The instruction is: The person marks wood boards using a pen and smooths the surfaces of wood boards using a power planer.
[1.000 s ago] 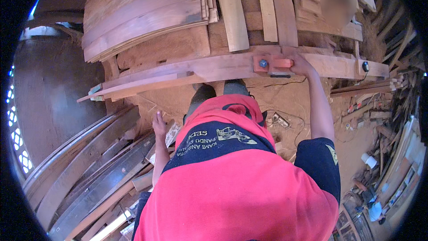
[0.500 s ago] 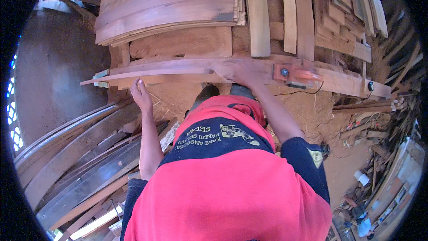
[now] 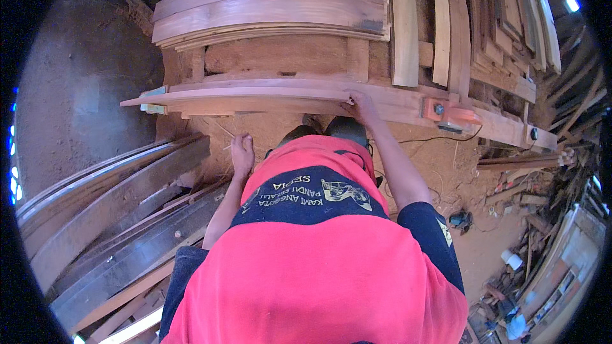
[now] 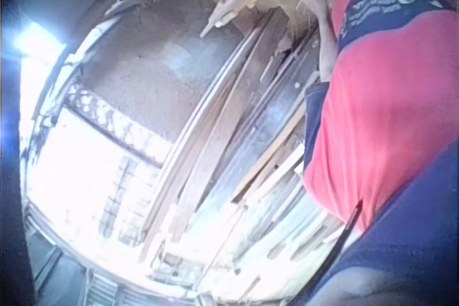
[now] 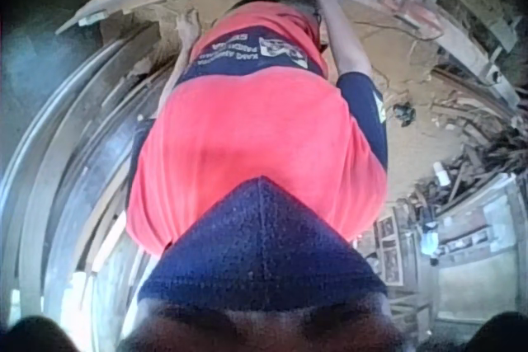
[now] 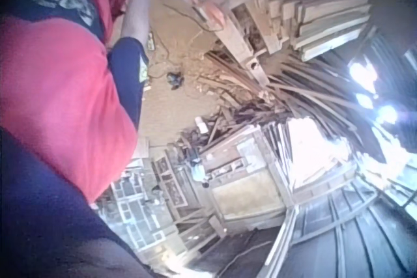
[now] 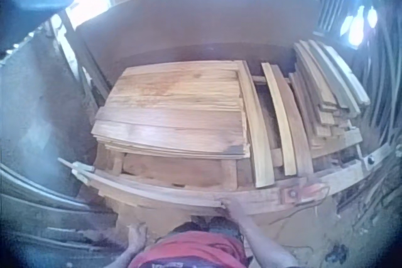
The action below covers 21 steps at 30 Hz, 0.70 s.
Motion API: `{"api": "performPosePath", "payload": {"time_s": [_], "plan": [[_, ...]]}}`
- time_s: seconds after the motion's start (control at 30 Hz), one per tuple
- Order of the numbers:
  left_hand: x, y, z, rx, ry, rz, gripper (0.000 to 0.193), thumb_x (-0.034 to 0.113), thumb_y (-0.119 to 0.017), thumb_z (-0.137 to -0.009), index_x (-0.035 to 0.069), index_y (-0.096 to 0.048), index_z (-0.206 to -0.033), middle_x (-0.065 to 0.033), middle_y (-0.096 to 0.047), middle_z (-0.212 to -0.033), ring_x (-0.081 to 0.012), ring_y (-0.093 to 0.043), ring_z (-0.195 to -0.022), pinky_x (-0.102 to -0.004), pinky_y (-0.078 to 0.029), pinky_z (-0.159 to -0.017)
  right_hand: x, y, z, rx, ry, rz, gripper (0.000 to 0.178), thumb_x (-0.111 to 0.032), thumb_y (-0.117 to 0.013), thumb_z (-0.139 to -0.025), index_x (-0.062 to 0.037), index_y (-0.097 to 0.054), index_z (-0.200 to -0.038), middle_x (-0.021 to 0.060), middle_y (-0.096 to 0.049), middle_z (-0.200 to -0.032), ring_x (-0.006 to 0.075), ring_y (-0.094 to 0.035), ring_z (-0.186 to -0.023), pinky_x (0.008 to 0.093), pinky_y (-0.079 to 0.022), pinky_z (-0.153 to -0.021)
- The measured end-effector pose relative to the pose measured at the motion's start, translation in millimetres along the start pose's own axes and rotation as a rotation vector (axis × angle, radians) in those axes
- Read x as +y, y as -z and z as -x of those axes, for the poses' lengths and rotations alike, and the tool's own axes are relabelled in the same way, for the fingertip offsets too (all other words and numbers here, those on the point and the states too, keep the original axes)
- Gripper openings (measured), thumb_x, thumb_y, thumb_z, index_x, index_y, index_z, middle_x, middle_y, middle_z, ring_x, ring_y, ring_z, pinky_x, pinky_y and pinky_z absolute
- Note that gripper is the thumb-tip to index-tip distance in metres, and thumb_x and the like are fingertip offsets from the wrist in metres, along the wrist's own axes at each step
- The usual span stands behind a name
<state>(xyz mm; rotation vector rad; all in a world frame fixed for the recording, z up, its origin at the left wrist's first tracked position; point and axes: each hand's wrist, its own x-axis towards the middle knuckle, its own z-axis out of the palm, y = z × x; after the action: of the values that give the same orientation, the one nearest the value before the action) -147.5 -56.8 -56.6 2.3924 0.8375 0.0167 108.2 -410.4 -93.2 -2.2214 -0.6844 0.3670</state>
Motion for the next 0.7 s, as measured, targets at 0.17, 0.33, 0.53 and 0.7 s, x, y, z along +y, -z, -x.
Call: {"api": "performPosePath", "payload": {"time_s": [0.17,0.33,0.53,0.7], "plan": [[-66,-10,17,-0.161,0.023,-0.05,0.036,0.032,-0.057,-0.099,0.001,-0.066,-0.115,-0.0245,-0.062,-0.12,-0.0403,-0.055,-0.119,-0.0465,-0.044,-0.1,15,-5,3,0.086,0.04,0.027,0.033,-0.018,-0.077,-0.085,-0.0084,-0.069,-0.116,0.0154,-0.072,-0.1,0.0324,-0.069,-0.086,0.0408,-0.054,-0.074],[-74,15,11,-0.106,0.083,-0.017,0.038,0.034,-0.056,-0.1,0.001,-0.066,-0.115,-0.0243,-0.064,-0.117,-0.0398,-0.057,-0.116,-0.046,-0.045,-0.1,-1,-4,1,-0.027,-0.117,0.055,0.034,-0.018,-0.078,-0.084,-0.0068,-0.069,-0.115,0.0183,-0.072,-0.101,0.0346,-0.07,-0.088,0.0409,-0.055,-0.075],[-65,18,-17,-0.04,0.104,0.044,0.036,0.032,-0.056,-0.1,0.001,-0.066,-0.114,-0.024,-0.065,-0.114,-0.0392,-0.058,-0.114,-0.0447,-0.046,-0.099,-15,17,7,0.002,-0.001,0.244,0.038,-0.017,-0.075,-0.086,-0.006,-0.067,-0.121,0.0208,-0.069,-0.111,0.0353,-0.067,-0.095,0.0396,-0.055,-0.081],[-74,2,2,-0.057,0.04,0.089,0.034,0.031,-0.057,-0.099,0.002,-0.068,-0.111,-0.024,-0.066,-0.112,-0.0399,-0.059,-0.112,-0.0459,-0.046,-0.098,-90,71,17,0.159,0.023,0.234,0.038,-0.013,-0.074,-0.087,-0.0047,-0.067,-0.123,0.0159,-0.071,-0.109,0.0261,-0.068,-0.096,0.0325,-0.054,-0.084]]}}
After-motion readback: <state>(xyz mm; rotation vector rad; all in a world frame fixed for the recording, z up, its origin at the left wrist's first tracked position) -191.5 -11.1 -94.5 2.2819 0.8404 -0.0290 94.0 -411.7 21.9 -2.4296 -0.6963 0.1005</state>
